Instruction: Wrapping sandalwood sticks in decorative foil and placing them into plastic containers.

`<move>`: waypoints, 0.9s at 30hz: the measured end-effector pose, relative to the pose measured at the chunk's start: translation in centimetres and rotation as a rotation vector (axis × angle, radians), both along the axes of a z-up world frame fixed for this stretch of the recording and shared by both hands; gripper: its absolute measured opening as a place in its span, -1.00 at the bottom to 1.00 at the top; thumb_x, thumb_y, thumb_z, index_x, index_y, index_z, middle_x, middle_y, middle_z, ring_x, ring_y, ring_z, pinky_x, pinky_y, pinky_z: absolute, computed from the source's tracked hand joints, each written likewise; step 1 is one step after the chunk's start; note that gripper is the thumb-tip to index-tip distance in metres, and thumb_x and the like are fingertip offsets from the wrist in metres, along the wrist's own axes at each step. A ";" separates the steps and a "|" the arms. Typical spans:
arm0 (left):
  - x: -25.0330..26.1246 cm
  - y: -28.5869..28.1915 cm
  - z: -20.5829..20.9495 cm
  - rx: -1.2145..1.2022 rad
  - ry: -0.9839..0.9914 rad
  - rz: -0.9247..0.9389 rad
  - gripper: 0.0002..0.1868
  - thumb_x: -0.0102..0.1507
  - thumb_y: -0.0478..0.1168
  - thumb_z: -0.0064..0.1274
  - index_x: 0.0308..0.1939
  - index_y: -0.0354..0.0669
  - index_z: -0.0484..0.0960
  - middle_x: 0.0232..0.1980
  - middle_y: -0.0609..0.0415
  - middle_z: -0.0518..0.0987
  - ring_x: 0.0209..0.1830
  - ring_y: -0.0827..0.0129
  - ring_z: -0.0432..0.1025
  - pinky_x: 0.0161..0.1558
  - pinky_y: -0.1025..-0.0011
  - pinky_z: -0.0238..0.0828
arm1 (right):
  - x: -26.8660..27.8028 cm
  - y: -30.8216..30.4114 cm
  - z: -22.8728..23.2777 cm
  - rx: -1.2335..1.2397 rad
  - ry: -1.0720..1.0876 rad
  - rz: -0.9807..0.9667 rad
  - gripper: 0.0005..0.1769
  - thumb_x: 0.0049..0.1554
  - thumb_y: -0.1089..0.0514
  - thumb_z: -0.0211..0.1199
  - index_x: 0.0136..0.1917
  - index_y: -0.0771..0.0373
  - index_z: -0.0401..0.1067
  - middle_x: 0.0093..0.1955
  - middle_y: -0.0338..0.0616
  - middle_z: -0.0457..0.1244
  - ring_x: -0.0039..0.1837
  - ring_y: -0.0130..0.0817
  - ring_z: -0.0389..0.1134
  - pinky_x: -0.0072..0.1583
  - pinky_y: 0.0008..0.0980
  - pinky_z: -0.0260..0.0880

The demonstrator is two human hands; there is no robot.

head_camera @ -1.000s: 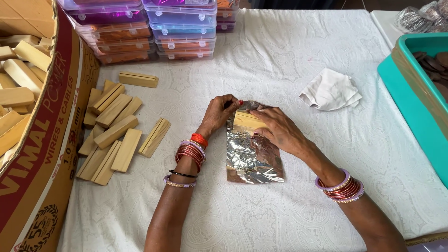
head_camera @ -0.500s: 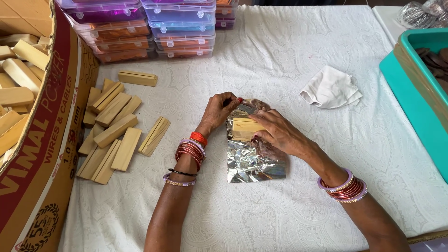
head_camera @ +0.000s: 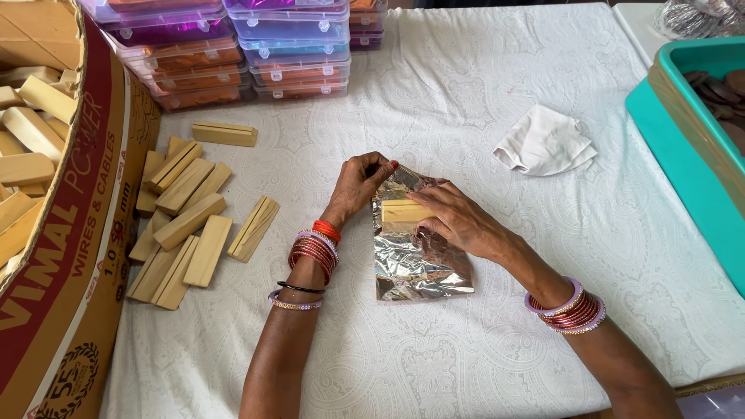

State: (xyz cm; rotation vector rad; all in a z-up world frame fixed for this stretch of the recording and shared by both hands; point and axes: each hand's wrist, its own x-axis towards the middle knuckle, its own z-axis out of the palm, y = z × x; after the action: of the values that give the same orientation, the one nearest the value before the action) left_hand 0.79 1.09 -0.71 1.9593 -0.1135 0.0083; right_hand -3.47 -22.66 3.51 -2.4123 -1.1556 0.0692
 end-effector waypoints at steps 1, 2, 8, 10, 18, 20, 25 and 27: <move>0.0 0.0 0.0 0.003 -0.003 -0.002 -0.71 0.31 -0.03 0.10 -0.22 -0.18 0.73 -0.49 0.16 0.62 -0.60 0.58 0.30 -0.52 0.51 0.25 | 0.0 0.0 0.2 0.003 -0.003 -0.002 -0.33 0.09 0.08 0.28 0.44 0.22 0.25 0.36 -0.07 0.22 0.43 -0.14 0.17 0.43 -0.15 0.25; 0.0 0.1 0.1 -0.013 -0.002 -0.010 -0.71 0.32 -0.03 0.10 -0.21 -0.18 0.73 -0.49 0.16 0.62 -0.60 0.57 0.30 -0.51 0.51 0.26 | -0.1 -0.1 0.3 0.041 -0.015 0.006 -0.34 0.08 0.08 0.29 0.43 0.19 0.27 0.35 -0.08 0.23 0.42 -0.14 0.17 0.43 -0.15 0.25; 0.2 0.3 -0.8 -0.093 -0.034 -0.052 -0.71 0.30 -0.05 0.13 -0.23 -0.22 0.72 -0.48 0.17 0.62 -0.57 0.58 0.35 -0.47 0.53 0.33 | 0.5 -1.1 -0.8 0.191 -0.167 -0.069 -0.45 0.13 0.12 0.29 0.39 0.06 0.34 0.35 -0.13 0.24 0.37 -0.18 0.23 0.39 -0.23 0.33; 0.0 0.1 -0.5 -0.100 -0.046 -0.057 -0.71 0.30 -0.05 0.14 -0.24 -0.23 0.73 -0.47 0.16 0.61 -0.56 0.57 0.33 -0.47 0.52 0.32 | 0.4 -1.1 0.0 0.204 -0.199 -0.117 -0.49 0.16 0.13 0.28 0.38 0.02 0.35 0.35 -0.15 0.24 0.35 -0.20 0.24 0.39 -0.27 0.35; -1.9 0.5 0.6 -0.055 -0.107 -0.051 -0.76 0.26 -0.07 0.13 -0.20 -0.15 0.73 -0.31 0.17 0.71 -0.34 0.56 0.53 -0.22 0.48 0.53 | 2.9 -1.4 0.5 0.258 -0.308 -0.170 -0.38 0.14 0.11 0.28 0.45 0.16 0.28 0.30 -0.12 0.27 0.30 -0.19 0.24 0.38 -0.09 0.09; -2.7 0.8 1.4 -0.033 -0.078 -0.045 -0.76 0.26 -0.06 0.14 -0.20 -0.15 0.73 -0.31 0.15 0.71 -0.34 0.53 0.53 -0.21 0.45 0.54 | 3.2 -1.4 0.3 0.247 -0.313 -0.170 -0.49 0.17 0.11 0.27 0.38 0.13 0.35 0.20 -0.23 0.34 0.24 -0.29 0.28 0.37 -0.11 0.11; -4.4 0.5 2.2 0.003 -0.023 -0.059 -0.76 0.24 -0.05 0.16 -0.21 -0.14 0.73 -0.30 0.11 0.71 -0.31 0.45 0.56 -0.16 0.38 0.57 | 2.2 -2.3 0.3 0.233 -0.333 -0.167 -0.78 0.21 0.13 0.26 0.14 0.08 0.54 0.04 -0.32 0.43 0.16 -0.40 0.35 0.38 -0.13 0.13; -4.7 0.8 1.8 0.084 -0.077 -0.074 -0.78 0.21 -0.06 0.19 -0.21 -0.10 0.73 -0.27 0.13 0.72 -0.27 0.42 0.58 -0.07 0.36 0.56 | 2.0 -2.6 0.2 0.241 -0.284 -0.167 -0.82 0.21 0.15 0.25 0.09 0.09 0.56 0.03 -0.33 0.43 0.16 -0.40 0.36 0.40 -0.13 0.13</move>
State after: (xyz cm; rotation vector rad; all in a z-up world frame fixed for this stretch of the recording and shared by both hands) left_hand -3.92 1.94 1.14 2.0375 -0.2406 0.0305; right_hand -1.49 -25.26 3.72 -2.3389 -1.0069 -0.4533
